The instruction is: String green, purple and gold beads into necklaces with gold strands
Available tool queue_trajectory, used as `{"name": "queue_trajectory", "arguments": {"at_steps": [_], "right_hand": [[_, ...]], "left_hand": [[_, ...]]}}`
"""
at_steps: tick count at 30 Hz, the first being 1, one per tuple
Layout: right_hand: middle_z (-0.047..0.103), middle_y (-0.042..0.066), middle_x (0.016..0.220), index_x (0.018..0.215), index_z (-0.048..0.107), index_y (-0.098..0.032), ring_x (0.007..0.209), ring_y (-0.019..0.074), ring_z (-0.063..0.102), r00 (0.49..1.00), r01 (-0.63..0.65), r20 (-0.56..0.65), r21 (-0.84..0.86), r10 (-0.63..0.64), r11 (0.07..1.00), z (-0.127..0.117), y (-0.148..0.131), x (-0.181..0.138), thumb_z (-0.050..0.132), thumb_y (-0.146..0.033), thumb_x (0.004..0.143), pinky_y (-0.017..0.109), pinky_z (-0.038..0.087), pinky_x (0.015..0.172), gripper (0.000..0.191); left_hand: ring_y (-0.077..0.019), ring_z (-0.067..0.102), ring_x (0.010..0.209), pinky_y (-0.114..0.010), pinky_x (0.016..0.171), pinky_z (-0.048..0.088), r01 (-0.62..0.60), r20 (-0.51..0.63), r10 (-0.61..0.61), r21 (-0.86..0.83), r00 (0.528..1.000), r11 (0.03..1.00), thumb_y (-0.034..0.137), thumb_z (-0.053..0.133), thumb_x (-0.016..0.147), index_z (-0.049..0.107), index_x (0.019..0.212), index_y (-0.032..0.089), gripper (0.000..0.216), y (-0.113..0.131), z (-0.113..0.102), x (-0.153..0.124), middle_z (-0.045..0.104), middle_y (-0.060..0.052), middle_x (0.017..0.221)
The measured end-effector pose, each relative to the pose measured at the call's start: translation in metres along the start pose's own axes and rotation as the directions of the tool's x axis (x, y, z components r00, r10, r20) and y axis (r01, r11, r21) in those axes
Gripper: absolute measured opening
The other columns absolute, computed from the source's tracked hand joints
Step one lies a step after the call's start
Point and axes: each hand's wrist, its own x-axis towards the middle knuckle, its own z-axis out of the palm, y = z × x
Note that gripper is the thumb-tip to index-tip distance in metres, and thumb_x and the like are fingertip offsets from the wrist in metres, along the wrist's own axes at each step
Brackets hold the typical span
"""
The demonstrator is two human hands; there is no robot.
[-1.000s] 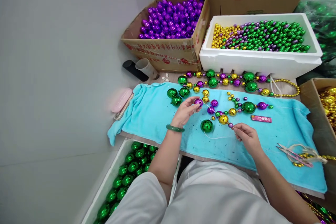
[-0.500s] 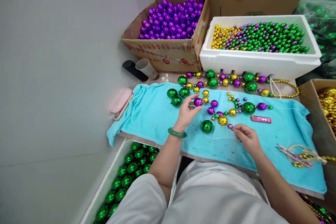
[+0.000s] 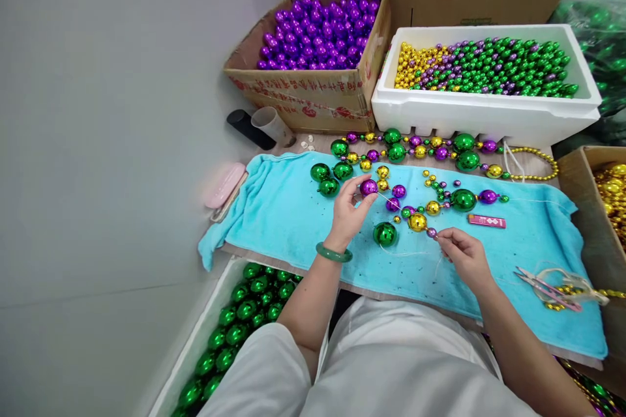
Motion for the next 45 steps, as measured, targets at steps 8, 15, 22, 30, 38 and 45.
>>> {"name": "queue_trajectory", "arguments": {"at_steps": [8, 15, 22, 30, 38, 45], "right_hand": [[0.043, -0.004, 0.051, 0.077, 0.063, -0.016, 0.049, 0.0090, 0.038, 1.000, 0.001, 0.014, 0.013, -0.001, 1.000, 0.002, 0.000, 0.002, 0.059, -0.043, 0.078, 0.023, 0.029, 0.047, 0.028], [0.046, -0.004, 0.052, 0.077, 0.063, -0.016, 0.050, 0.0090, 0.040, 1.000, -0.001, 0.023, 0.046, 0.000, 0.999, 0.004, 0.006, 0.006, 0.062, -0.043, 0.077, 0.023, 0.031, 0.048, 0.027], [0.059, -0.001, 0.057, 0.075, 0.059, -0.018, 0.048, 0.0094, 0.049, 0.975, -0.218, 0.117, 0.316, 0.190, 0.923, 0.004, 0.015, 0.013, 0.072, -0.044, 0.067, 0.021, 0.036, 0.045, 0.030], [0.059, -0.003, 0.058, 0.076, 0.060, -0.019, 0.048, 0.0076, 0.049, 0.983, -0.183, 0.067, 0.532, 0.174, 0.827, -0.011, 0.014, 0.013, 0.077, -0.037, 0.066, 0.020, 0.037, 0.046, 0.027], [0.058, -0.003, 0.057, 0.076, 0.059, -0.019, 0.048, 0.0079, 0.049, 0.981, -0.136, -0.044, 0.545, 0.189, 0.827, -0.022, 0.011, 0.011, 0.076, -0.037, 0.066, 0.020, 0.039, 0.047, 0.026], [0.057, -0.002, 0.057, 0.076, 0.059, -0.019, 0.049, 0.0080, 0.047, 0.985, -0.064, -0.105, 0.525, 0.139, 0.849, -0.024, 0.008, 0.010, 0.073, -0.036, 0.070, 0.021, 0.038, 0.047, 0.023]], "left_hand": [[-0.0139, 0.060, 0.086, -0.027, 0.078, 0.050, 0.119, 0.040, -0.114, -0.168, 0.993, 0.979, 0.024, 0.078, 0.067, 0.061, 0.110, 0.019, 0.046, 0.002, 0.005, -0.003, 0.061, -0.007, 0.109], [-0.0117, 0.061, 0.082, -0.024, 0.072, 0.049, 0.465, 0.293, -0.362, -0.598, 0.885, 0.653, 0.026, 0.075, 0.071, 0.059, 0.114, 0.022, 0.046, 0.011, 0.016, -0.009, 0.066, -0.003, 0.098], [-0.0126, 0.062, 0.080, -0.024, 0.071, 0.050, 0.569, 0.620, -0.221, -0.445, 0.753, 0.692, 0.027, 0.076, 0.069, 0.068, 0.101, 0.018, 0.034, 0.014, 0.018, 0.013, 0.068, -0.005, 0.097], [-0.0193, 0.059, 0.107, -0.033, 0.098, 0.043, -0.236, 0.664, -0.021, 0.296, 0.748, 0.926, 0.007, 0.052, 0.078, 0.068, 0.110, 0.017, 0.037, -0.005, 0.079, 0.104, 0.065, -0.009, 0.115], [-0.0215, 0.062, 0.091, -0.032, 0.089, 0.047, -0.294, 0.691, -0.052, 0.373, 0.721, 0.880, 0.000, 0.055, 0.066, 0.071, 0.076, 0.014, 0.023, -0.028, 0.146, 0.118, 0.067, -0.007, 0.088], [-0.0132, 0.064, 0.081, -0.027, 0.077, 0.051, 0.175, 0.510, -0.150, -0.002, 0.847, 0.984, 0.019, 0.047, 0.088, 0.063, 0.106, 0.012, 0.024, -0.002, 0.099, 0.099, 0.068, -0.011, 0.097]]}}
